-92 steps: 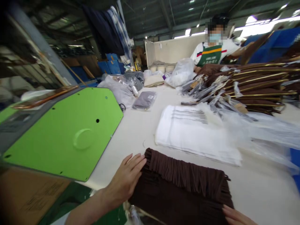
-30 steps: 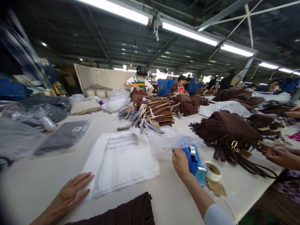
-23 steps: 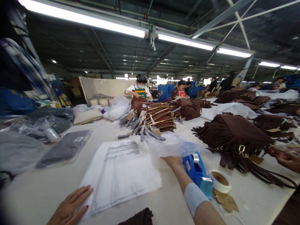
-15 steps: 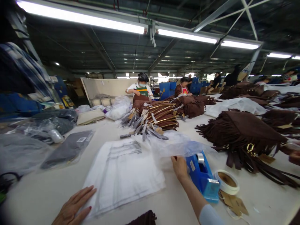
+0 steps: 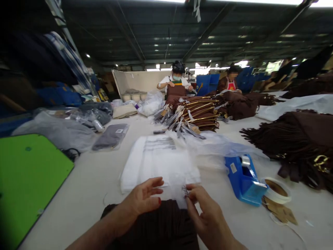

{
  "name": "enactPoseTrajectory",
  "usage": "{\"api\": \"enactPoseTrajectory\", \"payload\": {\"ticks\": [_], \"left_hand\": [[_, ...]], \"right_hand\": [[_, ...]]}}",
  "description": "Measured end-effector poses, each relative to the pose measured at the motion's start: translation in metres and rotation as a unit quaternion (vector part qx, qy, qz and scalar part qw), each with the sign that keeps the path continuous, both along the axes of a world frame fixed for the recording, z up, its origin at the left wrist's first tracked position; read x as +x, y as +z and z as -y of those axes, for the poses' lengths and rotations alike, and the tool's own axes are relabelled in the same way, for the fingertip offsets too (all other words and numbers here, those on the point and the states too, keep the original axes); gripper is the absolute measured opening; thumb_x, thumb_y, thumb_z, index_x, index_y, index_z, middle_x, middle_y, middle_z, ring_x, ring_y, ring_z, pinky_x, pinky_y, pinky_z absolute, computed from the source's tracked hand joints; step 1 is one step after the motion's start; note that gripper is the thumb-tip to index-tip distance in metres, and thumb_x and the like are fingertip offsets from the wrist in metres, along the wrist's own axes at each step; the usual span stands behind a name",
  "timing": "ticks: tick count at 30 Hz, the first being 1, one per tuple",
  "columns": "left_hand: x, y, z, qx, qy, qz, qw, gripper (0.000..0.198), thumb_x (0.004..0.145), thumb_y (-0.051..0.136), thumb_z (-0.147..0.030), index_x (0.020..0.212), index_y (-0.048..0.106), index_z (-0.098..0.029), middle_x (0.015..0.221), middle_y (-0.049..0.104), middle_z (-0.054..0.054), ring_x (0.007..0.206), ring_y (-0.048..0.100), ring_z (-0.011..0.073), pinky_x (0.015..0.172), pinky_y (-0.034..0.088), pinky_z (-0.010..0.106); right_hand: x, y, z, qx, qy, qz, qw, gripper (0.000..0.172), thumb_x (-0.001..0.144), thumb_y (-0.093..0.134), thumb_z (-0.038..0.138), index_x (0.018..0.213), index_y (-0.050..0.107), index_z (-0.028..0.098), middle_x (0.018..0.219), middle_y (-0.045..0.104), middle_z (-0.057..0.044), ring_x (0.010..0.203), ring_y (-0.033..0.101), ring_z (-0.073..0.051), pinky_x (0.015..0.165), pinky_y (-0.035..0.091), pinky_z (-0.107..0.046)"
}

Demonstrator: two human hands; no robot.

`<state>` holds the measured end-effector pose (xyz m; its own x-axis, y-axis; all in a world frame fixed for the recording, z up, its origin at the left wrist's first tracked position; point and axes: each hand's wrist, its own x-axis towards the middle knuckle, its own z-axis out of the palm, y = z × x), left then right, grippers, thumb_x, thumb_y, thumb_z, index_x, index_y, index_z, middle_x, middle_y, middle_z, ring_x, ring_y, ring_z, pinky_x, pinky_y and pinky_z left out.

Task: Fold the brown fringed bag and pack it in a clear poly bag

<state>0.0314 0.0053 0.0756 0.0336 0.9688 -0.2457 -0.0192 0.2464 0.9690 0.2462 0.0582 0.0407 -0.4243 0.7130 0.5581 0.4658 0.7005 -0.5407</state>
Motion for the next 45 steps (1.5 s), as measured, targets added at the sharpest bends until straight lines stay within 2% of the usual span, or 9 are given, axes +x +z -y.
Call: {"api": "enactPoseTrajectory", "payload": {"ticks": [5, 10, 15, 22, 29, 34, 37, 40, 45], "left_hand": [[0.043, -0.022, 0.027, 0.019, 0.074, 0.191, 0.979, 0.079, 0.05, 0.082, -0.046, 0.115, 0.052, -0.012, 0.104, 0.065, 0.013, 0.098, 0.06, 0.0267, 0.083, 0.047, 0.034], [0.036, -0.025, 0.037, -0.031, 0.187, 0.095, 0.977, 0.031, 0.063, 0.063, -0.04, 0.075, 0.061, -0.011, 0.067, 0.062, 0.005, 0.061, 0.055, 0.0152, 0.057, 0.045, 0.027], [0.014, -0.013, 0.045, -0.061, 0.119, 0.056, 0.989, 0.023, 0.059, 0.059, -0.035, 0.064, 0.059, -0.012, 0.056, 0.055, 0.0, 0.051, 0.047, 0.0101, 0.052, 0.036, 0.023], [0.0, -0.001, 0.055, -0.035, -0.058, -0.003, 0.998, 0.021, 0.069, 0.056, -0.029, 0.055, 0.052, -0.014, 0.05, 0.04, -0.005, 0.047, 0.033, 0.0064, 0.048, 0.025, 0.022], [-0.008, -0.016, 0.069, 0.036, -0.002, 0.188, 0.981, 0.082, 0.061, 0.075, -0.048, 0.13, 0.044, -0.018, 0.087, 0.062, 0.005, 0.071, 0.056, 0.0148, 0.061, 0.041, 0.024], [0.014, -0.031, 0.072, 0.118, 0.003, 0.053, 0.992, 0.07, 0.047, 0.084, -0.019, 0.114, 0.062, -0.022, 0.121, 0.055, 0.007, 0.1, 0.054, 0.0222, 0.083, 0.041, 0.027], [0.02, -0.034, 0.074, 0.104, 0.047, -0.017, 0.993, 0.026, 0.058, 0.075, -0.022, 0.083, 0.071, -0.015, 0.094, 0.066, 0.008, 0.085, 0.059, 0.0205, 0.075, 0.044, 0.027], [0.016, -0.031, 0.075, -0.024, 0.076, 0.089, 0.993, 0.022, 0.059, 0.067, -0.027, 0.074, 0.067, -0.011, 0.062, 0.062, 0.004, 0.054, 0.056, 0.0148, 0.05, 0.04, 0.024], [0.023, -0.031, 0.074, -0.103, 0.071, 0.336, 0.933, 0.057, 0.063, 0.059, -0.058, 0.094, 0.065, -0.011, 0.082, 0.067, 0.011, 0.075, 0.062, 0.0204, 0.055, 0.049, 0.027]], "right_hand": [[-0.026, -0.012, 0.021, 0.096, 0.037, 0.042, 0.994, 0.011, 0.084, 0.044, 0.012, 0.082, 0.048, 0.023, 0.098, 0.064, -0.009, 0.091, 0.065, -0.016, 0.075, 0.054, -0.024], [-0.026, -0.003, 0.034, -0.057, 0.021, 0.054, 0.997, 0.008, 0.079, 0.055, 0.032, 0.078, 0.054, 0.024, 0.11, 0.063, -0.01, 0.101, 0.062, -0.026, 0.075, 0.055, -0.035], [-0.032, 0.019, 0.027, -0.3, 0.049, -0.015, 0.952, 0.062, 0.065, 0.068, 0.05, 0.12, 0.055, 0.025, 0.125, 0.058, -0.011, 0.113, 0.054, -0.032, 0.093, 0.045, -0.049], [-0.073, 0.027, 0.033, -0.467, 0.19, -0.111, 0.856, 0.024, 0.065, 0.072, 0.04, 0.066, 0.065, 0.017, 0.06, 0.062, 0.001, 0.058, 0.055, -0.013, 0.055, 0.043, -0.023], [-0.086, 0.018, 0.044, -0.507, 0.005, -0.399, 0.764, 0.033, 0.062, 0.076, 0.044, 0.066, 0.054, 0.019, 0.053, 0.057, 0.006, 0.047, 0.048, -0.008, 0.043, 0.04, -0.017], [-0.091, 0.014, 0.043, -0.497, -0.066, -0.46, 0.733, 0.033, 0.059, 0.078, 0.043, 0.069, 0.056, 0.02, 0.056, 0.061, 0.006, 0.048, 0.053, -0.008, 0.045, 0.045, -0.016], [-0.085, 0.012, 0.037, -0.493, -0.108, -0.443, 0.741, 0.034, 0.056, 0.078, 0.043, 0.07, 0.058, 0.02, 0.06, 0.065, 0.003, 0.051, 0.059, -0.012, 0.045, 0.049, -0.02], [-0.077, 0.009, 0.032, -0.453, -0.121, -0.43, 0.771, 0.032, 0.055, 0.078, 0.043, 0.063, 0.056, 0.021, 0.058, 0.065, 0.002, 0.049, 0.059, -0.013, 0.042, 0.049, -0.022], [-0.082, 0.008, 0.04, -0.454, -0.121, -0.492, 0.733, 0.036, 0.05, 0.082, 0.039, 0.064, 0.054, 0.02, 0.054, 0.059, 0.007, 0.046, 0.053, -0.006, 0.039, 0.043, -0.013]]}}
